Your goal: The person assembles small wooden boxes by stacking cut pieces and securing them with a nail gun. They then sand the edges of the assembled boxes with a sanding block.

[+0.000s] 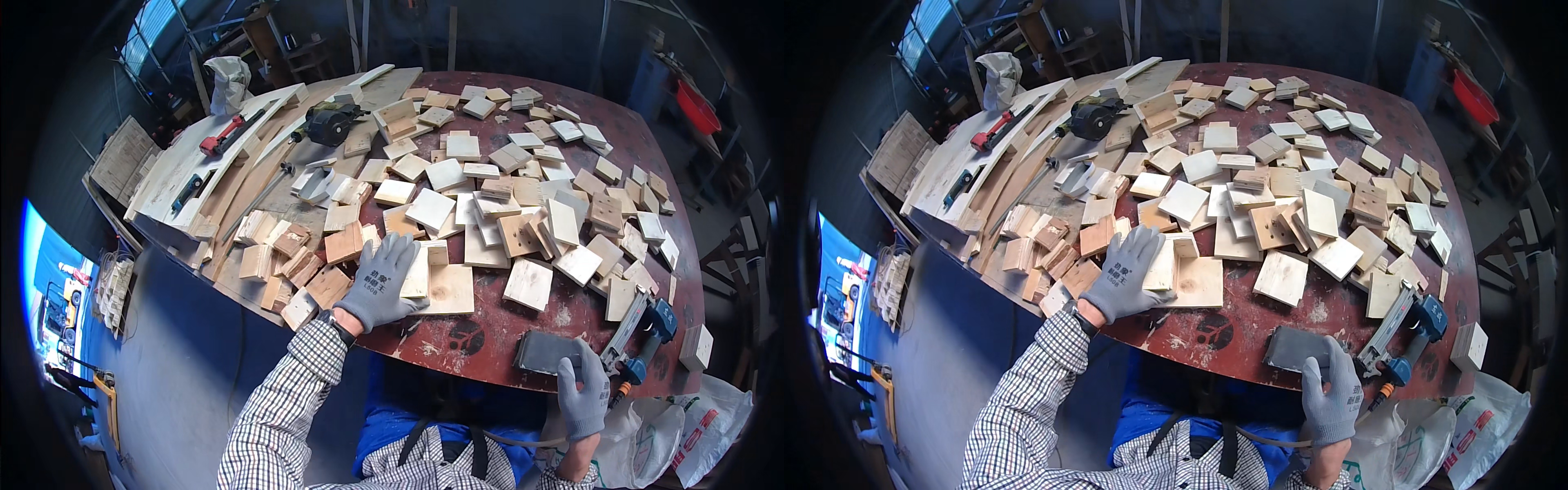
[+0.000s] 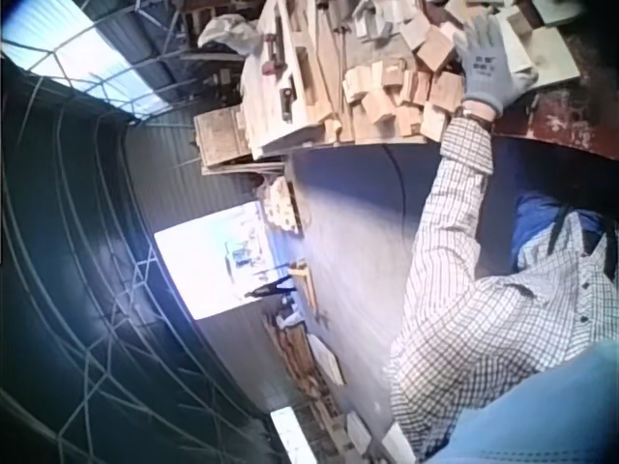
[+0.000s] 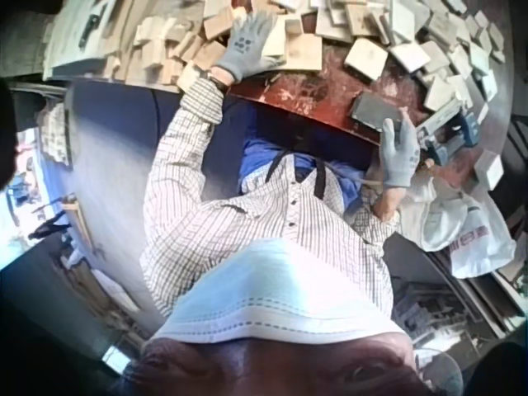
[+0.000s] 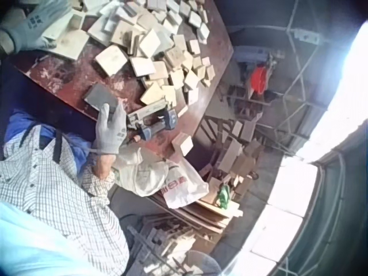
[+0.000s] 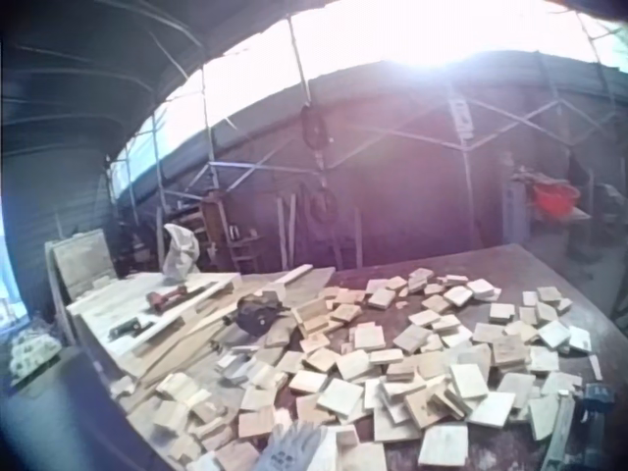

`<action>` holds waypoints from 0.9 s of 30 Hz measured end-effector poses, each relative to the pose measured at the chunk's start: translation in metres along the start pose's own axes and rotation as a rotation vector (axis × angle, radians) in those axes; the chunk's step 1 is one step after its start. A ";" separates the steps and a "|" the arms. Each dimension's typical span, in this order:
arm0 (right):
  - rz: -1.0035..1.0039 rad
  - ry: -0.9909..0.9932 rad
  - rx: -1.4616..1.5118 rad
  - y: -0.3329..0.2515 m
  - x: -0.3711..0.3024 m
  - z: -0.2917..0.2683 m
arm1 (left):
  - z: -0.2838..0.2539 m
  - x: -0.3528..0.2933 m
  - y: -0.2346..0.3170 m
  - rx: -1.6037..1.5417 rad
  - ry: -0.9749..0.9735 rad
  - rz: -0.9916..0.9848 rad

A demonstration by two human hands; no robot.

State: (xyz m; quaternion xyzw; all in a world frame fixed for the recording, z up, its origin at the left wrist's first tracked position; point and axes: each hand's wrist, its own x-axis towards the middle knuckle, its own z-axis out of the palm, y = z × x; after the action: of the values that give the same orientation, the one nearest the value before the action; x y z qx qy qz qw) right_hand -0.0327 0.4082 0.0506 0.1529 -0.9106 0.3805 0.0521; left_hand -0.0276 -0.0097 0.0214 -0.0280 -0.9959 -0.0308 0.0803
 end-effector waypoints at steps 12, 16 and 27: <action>-0.049 0.003 0.041 0.009 -0.004 0.018 | -0.021 -0.013 -0.005 -0.143 -0.018 0.175; -0.181 0.102 -0.016 0.014 -0.003 0.020 | -0.027 -0.014 -0.019 -0.599 0.097 0.054; 0.364 -0.750 1.310 -0.065 -0.022 0.092 | -0.021 -0.015 0.000 -0.543 0.301 0.097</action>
State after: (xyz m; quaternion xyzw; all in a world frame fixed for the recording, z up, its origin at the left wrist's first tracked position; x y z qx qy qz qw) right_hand 0.0111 0.3054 0.0253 0.1191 -0.4673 0.7666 -0.4239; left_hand -0.0094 -0.0117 0.0391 -0.0912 -0.9258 -0.2953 0.2177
